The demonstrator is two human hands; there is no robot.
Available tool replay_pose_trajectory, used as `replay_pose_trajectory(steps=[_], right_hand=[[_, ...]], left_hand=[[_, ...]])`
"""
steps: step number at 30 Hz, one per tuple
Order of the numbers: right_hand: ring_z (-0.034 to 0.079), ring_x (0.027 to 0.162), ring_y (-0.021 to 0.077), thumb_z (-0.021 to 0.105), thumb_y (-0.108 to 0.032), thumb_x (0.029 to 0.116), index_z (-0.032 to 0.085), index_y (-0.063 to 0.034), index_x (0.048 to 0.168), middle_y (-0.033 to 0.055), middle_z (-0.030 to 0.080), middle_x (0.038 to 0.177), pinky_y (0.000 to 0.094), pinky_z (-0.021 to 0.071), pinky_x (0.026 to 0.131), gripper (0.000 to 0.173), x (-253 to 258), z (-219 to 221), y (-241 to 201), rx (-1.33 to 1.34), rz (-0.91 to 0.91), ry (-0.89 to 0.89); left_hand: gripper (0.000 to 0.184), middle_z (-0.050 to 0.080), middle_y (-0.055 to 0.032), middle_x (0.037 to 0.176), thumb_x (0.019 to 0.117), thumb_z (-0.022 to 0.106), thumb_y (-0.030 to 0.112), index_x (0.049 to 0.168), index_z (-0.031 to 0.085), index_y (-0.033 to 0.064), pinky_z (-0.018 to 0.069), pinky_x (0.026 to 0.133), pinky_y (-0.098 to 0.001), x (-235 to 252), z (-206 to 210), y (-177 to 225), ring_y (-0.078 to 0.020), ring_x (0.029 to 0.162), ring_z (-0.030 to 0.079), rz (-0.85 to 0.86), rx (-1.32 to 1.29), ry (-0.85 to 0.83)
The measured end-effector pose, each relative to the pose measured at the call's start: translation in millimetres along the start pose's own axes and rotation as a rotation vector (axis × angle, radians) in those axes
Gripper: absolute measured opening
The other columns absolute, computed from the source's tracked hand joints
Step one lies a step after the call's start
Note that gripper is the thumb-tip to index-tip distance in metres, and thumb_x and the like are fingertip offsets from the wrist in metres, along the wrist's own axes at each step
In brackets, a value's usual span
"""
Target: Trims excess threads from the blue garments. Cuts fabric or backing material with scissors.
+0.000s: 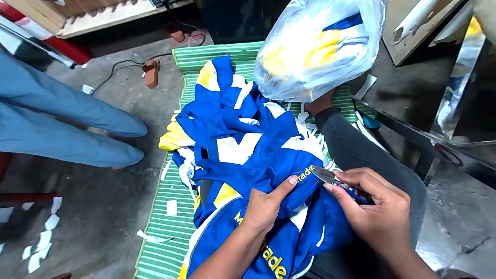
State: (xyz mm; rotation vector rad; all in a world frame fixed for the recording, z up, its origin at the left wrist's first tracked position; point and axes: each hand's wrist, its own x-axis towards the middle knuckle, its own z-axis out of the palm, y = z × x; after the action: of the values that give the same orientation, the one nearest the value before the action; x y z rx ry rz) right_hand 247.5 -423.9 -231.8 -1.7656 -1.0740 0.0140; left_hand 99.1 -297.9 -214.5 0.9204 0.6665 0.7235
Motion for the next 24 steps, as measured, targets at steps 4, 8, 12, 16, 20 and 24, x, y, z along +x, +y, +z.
replay_pose_trajectory(steps=[4, 8, 12, 16, 20, 24], right_hand=[[0.068, 0.093, 0.0074, 0.072, -0.040, 0.0918, 0.081, -0.0153, 0.103, -0.0010, 0.077, 0.102, 0.0352, 0.0515, 0.083, 0.029, 24, -23, 8, -0.044, -0.046, -0.178], [0.066, 0.094, 0.0065, 0.069, -0.046, 0.0924, 0.082, -0.0213, 0.101, -0.0073, 0.076, 0.102, 0.0384, 0.0497, 0.086, 0.029, 54, -40, 13, -0.087, -0.176, -0.389], [0.062, 0.095, 0.0015, 0.071, -0.042, 0.0909, 0.081, -0.0220, 0.099, -0.0124, 0.073, 0.102, 0.0335, 0.0477, 0.086, 0.024, 81, -45, 11, -0.008, -0.315, -0.596], [0.062, 0.097, 0.0013, 0.072, -0.040, 0.0900, 0.081, -0.0230, 0.097, -0.0139, 0.073, 0.100, 0.0332, 0.0469, 0.088, 0.021, 94, -40, 5, 0.005, -0.411, -0.683], [0.062, 0.096, 0.0045, 0.069, -0.039, 0.0920, 0.082, -0.0216, 0.096, -0.0112, 0.073, 0.098, 0.0344, 0.0448, 0.087, 0.022, 103, -35, -3, -0.010, -0.539, -0.719], [0.062, 0.094, 0.0057, 0.068, -0.038, 0.0929, 0.082, -0.0219, 0.095, -0.0114, 0.074, 0.096, 0.0335, 0.0441, 0.086, 0.021, 108, -32, -6, 0.007, -0.613, -0.763]], left_hand=[[0.016, 0.074, -0.0047, 0.091, 0.0896, 0.064, -0.008, 0.101, 0.067, 0.0032, 0.0604, 0.086, -0.0311, 9, -6, 16, -0.0110, 0.087, 0.072, -0.095, 0.045, -0.101], [0.021, 0.074, -0.0008, 0.093, 0.0889, 0.064, -0.008, 0.103, 0.067, 0.0074, 0.0600, 0.085, -0.0293, 21, -15, 35, -0.0082, 0.088, 0.071, -0.207, 0.142, -0.273], [0.025, 0.075, 0.0010, 0.092, 0.0875, 0.063, -0.009, 0.103, 0.067, 0.0107, 0.0604, 0.081, -0.0269, 33, -26, 47, -0.0065, 0.085, 0.071, -0.299, 0.187, -0.449], [0.028, 0.075, 0.0013, 0.091, 0.0856, 0.064, -0.010, 0.102, 0.069, 0.0118, 0.0603, 0.079, -0.0249, 42, -33, 51, -0.0054, 0.084, 0.071, -0.331, 0.170, -0.567], [0.029, 0.076, 0.0026, 0.090, 0.0843, 0.064, -0.009, 0.101, 0.069, 0.0140, 0.0602, 0.078, -0.0234, 48, -39, 50, -0.0040, 0.082, 0.072, -0.358, 0.143, -0.651], [0.026, 0.075, 0.0031, 0.087, 0.0815, 0.065, -0.008, 0.097, 0.070, 0.0126, 0.0600, 0.077, -0.0223, 49, -38, 50, -0.0034, 0.081, 0.071, -0.387, 0.161, -0.684]])
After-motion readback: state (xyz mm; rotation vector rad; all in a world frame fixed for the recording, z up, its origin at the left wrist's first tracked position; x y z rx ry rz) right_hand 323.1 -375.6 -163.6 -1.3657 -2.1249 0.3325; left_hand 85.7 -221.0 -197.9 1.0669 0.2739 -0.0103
